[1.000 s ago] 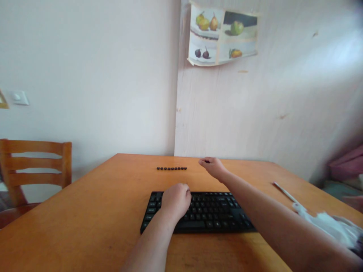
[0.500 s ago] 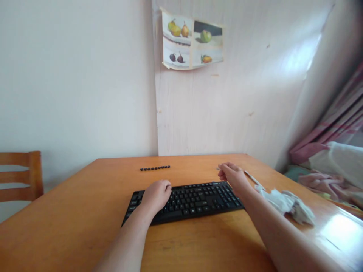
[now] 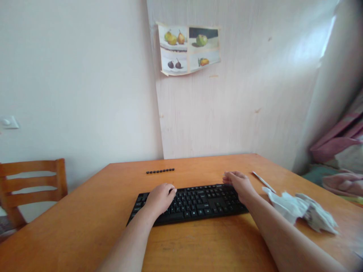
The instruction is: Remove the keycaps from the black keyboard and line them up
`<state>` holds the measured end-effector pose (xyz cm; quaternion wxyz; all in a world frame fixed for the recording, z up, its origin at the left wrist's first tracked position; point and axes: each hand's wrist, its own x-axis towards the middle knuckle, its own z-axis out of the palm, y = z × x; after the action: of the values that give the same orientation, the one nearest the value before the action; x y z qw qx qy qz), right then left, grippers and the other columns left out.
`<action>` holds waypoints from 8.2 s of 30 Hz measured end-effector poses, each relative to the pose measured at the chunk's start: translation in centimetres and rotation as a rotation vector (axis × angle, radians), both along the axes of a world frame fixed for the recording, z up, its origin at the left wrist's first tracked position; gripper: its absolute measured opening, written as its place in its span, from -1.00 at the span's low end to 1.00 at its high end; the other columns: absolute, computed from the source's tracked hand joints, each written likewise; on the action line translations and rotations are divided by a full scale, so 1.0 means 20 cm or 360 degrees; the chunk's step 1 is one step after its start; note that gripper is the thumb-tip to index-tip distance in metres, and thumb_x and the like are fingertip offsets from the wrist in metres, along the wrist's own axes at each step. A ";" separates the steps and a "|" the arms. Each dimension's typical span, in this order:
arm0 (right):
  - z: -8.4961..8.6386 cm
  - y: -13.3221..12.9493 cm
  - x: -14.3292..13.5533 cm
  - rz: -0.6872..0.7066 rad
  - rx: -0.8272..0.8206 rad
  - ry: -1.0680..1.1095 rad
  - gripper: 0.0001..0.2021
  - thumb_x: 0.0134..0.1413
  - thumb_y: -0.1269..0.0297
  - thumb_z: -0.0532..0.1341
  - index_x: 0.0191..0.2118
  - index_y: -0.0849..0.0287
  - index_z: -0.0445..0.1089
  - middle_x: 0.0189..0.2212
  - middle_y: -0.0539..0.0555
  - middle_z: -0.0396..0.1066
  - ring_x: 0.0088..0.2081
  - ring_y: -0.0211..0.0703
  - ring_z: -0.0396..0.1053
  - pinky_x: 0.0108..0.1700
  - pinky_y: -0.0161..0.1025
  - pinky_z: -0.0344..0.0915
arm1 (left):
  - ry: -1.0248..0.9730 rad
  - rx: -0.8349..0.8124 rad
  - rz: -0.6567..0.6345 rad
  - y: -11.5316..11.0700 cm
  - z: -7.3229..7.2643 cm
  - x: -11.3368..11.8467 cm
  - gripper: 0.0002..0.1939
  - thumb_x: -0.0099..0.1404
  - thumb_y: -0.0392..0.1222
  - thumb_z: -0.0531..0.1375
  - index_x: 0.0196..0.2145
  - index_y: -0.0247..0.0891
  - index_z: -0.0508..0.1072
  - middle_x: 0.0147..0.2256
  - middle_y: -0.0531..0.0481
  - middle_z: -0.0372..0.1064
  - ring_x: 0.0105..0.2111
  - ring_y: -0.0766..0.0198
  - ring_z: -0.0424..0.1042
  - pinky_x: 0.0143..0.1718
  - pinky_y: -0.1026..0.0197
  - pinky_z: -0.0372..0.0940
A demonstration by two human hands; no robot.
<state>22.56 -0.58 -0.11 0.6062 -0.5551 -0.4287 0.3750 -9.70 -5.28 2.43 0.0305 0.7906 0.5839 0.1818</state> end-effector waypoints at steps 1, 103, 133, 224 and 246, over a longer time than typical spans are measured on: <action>-0.01 0.00 0.00 -0.0006 -0.0003 0.0023 -0.82 -0.07 0.16 0.26 -0.43 0.17 0.36 -0.46 0.11 0.50 -0.42 -0.18 0.48 -0.36 -0.30 0.36 | 0.0013 -0.0009 0.0003 0.00 0.00 0.00 -0.64 0.38 -0.07 -0.05 -0.33 -0.18 0.51 -0.25 -0.06 0.50 -0.23 0.21 0.43 -0.23 0.25 0.19; 0.36 -0.04 -0.65 0.0567 0.0229 -0.0678 -0.73 0.14 0.06 0.15 -0.40 0.18 0.33 -0.55 0.07 0.43 -0.54 -0.24 0.40 -0.54 -0.36 0.30 | 0.0018 -0.0082 0.0102 0.03 -0.03 -0.07 -0.66 0.32 0.01 0.01 -0.30 -0.18 0.51 -0.25 -0.11 0.51 -0.23 0.13 0.44 -0.27 0.19 0.21; 0.23 -0.07 -0.73 0.0434 0.0292 -0.1232 -0.72 0.10 0.10 0.12 -0.52 0.15 0.32 -0.62 0.04 0.41 -0.53 -0.22 0.36 -0.50 -0.36 0.11 | 0.0020 -0.0071 0.0140 0.03 -0.03 -0.06 -0.67 0.31 -0.01 0.01 -0.29 -0.16 0.52 -0.27 -0.12 0.52 -0.25 0.11 0.45 -0.31 0.18 0.22; 0.11 -0.06 -0.77 0.0324 0.0214 -0.1529 -0.78 0.03 0.18 0.10 -0.48 0.18 0.37 -0.60 0.05 0.36 -0.48 -0.17 0.31 -0.43 -0.31 0.06 | 0.0072 -0.0043 0.0179 0.00 -0.02 -0.02 -0.70 0.31 -0.05 0.02 -0.30 -0.20 0.51 -0.28 -0.14 0.50 -0.24 0.10 0.47 -0.25 0.14 0.31; 0.05 -0.04 -0.74 0.0370 0.0151 -0.1309 -0.74 0.08 0.14 0.07 -0.45 0.21 0.36 -0.59 0.07 0.41 -0.53 -0.20 0.32 -0.47 -0.33 0.09 | 0.0086 -0.0044 0.0175 0.01 -0.03 -0.03 -0.69 0.31 -0.03 0.02 -0.28 -0.17 0.52 -0.26 -0.10 0.51 -0.22 0.12 0.46 -0.22 0.14 0.31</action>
<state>7.71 -1.30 0.93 0.3633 -0.5780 -0.7110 0.1682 -10.27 -5.15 1.88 0.0155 0.7616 0.6294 0.1537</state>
